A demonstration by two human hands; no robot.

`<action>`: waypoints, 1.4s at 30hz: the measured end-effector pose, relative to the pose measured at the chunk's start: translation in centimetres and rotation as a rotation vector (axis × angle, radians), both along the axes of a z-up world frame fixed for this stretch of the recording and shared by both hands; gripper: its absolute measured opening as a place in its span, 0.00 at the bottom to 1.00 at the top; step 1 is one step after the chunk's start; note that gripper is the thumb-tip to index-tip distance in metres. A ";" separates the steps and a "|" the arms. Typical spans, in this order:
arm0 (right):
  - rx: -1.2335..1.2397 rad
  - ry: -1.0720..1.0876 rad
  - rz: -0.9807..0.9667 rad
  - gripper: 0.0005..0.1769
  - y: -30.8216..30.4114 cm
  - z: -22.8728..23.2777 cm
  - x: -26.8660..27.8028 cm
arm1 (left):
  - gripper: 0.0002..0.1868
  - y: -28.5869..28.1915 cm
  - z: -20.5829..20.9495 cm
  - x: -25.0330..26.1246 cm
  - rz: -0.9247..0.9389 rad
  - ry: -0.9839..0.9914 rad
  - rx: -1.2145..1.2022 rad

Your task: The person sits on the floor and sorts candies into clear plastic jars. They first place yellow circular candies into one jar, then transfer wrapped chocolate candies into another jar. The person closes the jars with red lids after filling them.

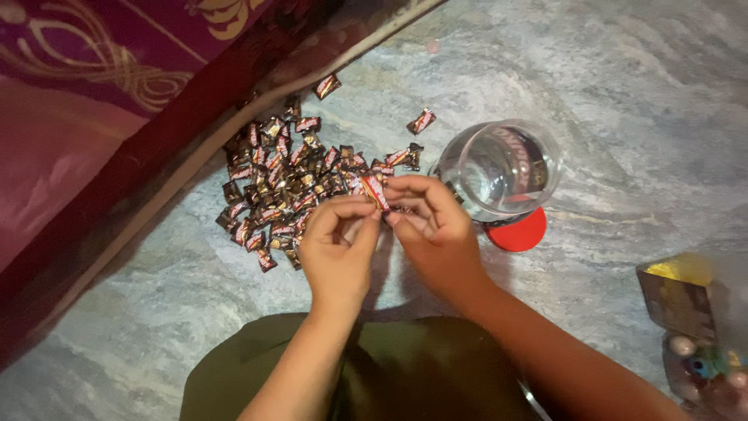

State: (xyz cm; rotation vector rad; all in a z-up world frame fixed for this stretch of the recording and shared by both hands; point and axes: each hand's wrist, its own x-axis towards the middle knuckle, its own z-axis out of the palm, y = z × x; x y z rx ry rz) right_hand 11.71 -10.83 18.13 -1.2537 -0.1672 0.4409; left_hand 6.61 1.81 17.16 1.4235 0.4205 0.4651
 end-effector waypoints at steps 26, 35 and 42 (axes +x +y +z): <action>-0.305 -0.167 -0.194 0.06 -11.1 7.2 8.1 | 0.10 -8.3 7.2 7.9 -0.217 -0.054 0.637; -0.804 -0.745 0.141 0.06 -11.5 6.1 10.1 | 0.30 -5.9 5.3 8.4 -0.471 -0.045 0.637; -1.244 -0.676 0.709 0.12 -8.0 3.2 12.4 | 0.32 -5.2 3.5 8.2 -0.498 0.023 0.637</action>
